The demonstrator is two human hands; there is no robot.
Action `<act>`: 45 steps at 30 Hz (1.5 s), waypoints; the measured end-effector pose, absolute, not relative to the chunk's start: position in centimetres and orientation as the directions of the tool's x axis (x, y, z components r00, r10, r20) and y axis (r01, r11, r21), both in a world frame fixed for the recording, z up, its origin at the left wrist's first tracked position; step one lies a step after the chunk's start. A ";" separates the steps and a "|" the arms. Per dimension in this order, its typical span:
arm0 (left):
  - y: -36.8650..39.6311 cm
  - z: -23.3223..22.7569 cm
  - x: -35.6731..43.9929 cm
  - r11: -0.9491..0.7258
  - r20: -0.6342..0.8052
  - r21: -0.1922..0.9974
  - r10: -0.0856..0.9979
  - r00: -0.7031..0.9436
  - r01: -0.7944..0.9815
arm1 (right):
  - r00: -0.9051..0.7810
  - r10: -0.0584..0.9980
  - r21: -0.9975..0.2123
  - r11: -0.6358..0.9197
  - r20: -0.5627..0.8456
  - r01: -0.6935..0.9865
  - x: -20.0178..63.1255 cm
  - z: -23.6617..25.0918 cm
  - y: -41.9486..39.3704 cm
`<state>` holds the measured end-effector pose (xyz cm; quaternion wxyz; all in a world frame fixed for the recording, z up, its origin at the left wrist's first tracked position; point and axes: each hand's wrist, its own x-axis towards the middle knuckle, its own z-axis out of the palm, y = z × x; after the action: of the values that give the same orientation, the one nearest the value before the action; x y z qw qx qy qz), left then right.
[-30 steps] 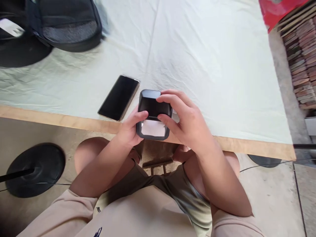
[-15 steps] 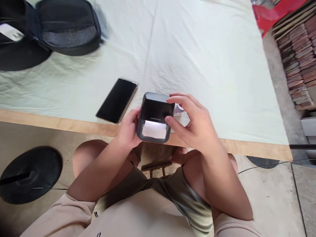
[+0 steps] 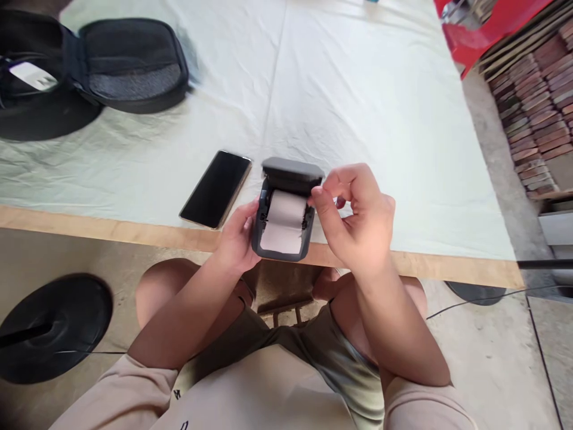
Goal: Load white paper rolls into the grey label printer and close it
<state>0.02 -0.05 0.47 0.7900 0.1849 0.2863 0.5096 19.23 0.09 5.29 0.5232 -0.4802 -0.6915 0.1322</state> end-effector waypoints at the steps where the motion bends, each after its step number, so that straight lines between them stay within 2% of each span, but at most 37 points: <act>1: -0.1 0.4 0.0 0.405 -0.261 0.591 0.914 0.310 -0.698 | 0.004 0.804 -0.686 0.505 0.595 0.524 19.1 5.4 0.1; 4: -0.1 0.3 0.0 0.406 -0.261 0.610 0.914 0.312 -0.680 | -0.103 0.833 -0.618 0.480 0.543 0.623 19.2 5.8 0.1; 8: -0.1 0.3 -0.2 0.425 -0.240 0.626 0.903 0.357 -0.654 | -0.306 0.871 -0.389 0.454 0.385 0.801 19.3 6.2 0.5; 11: -0.1 0.4 -0.3 0.436 -0.240 0.639 0.896 0.373 -0.634 | -0.362 0.883 -0.231 0.435 0.297 0.871 19.0 6.4 1.2; 13: -0.1 0.4 -0.2 0.439 -0.245 0.647 0.894 0.375 -0.623 | -0.383 0.889 -0.190 0.434 0.251 0.881 18.8 6.9 1.7; 15: -0.1 0.3 -0.1 0.444 -0.253 0.645 0.892 0.375 -0.622 | -0.394 0.894 -0.229 0.438 0.215 0.869 18.8 7.8 1.7; 16: -0.1 0.3 -0.1 0.446 -0.257 0.641 0.892 0.372 -0.625 | -0.389 0.898 -0.291 0.435 0.204 0.852 19.0 8.3 1.5; 18: -0.1 0.2 0.0 0.441 -0.262 0.631 0.896 0.359 -0.638 | -0.343 0.918 -0.496 0.397 0.202 0.772 20.0 9.0 1.0; 21: 0.1 0.3 0.1 0.430 -0.264 0.614 0.902 0.342 -0.662 | -0.114 0.944 -0.820 0.325 0.309 0.471 22.8 8.4 0.7; 23: 0.2 0.4 0.1 0.430 -0.261 0.612 0.902 0.345 -0.664 | 0.115 0.933 -0.919 0.304 0.340 0.251 25.3 6.6 1.4; 25: 0.3 0.5 0.0 0.431 -0.263 0.617 0.901 0.344 -0.659 | 0.199 0.958 -0.971 0.173 0.204 0.166 27.6 4.0 2.6; 28: 0.3 0.6 0.0 0.431 -0.289 0.622 0.902 0.319 -0.654 | 0.205 0.959 -0.963 0.150 0.197 0.226 29.6 0.1 4.0; 33: 0.3 1.0 0.0 0.431 -0.318 0.649 0.902 0.291 -0.627 | 0.090 0.934 -0.836 0.265 0.347 0.480 30.2 -3.1 4.3; 38: 0.3 1.4 0.2 0.443 -0.337 0.623 0.896 0.290 -0.645 | 0.069 0.943 -0.676 0.180 0.324 0.715 30.8 -2.6 3.8; 43: 0.3 1.2 0.1 0.434 -0.333 0.632 0.900 0.281 -0.642 | 0.005 0.841 -0.525 0.333 0.540 0.783 28.9 -0.5 2.1; 45: 0.3 1.0 0.0 0.433 -0.335 0.634 0.901 0.276 -0.641 | -0.070 0.834 -0.484 0.384 0.548 0.786 27.1 0.0 1.4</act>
<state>0.02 0.31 1.03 0.7755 0.1914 0.3390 0.4971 27.10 1.37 0.01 0.3974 -0.5541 -0.7309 0.0297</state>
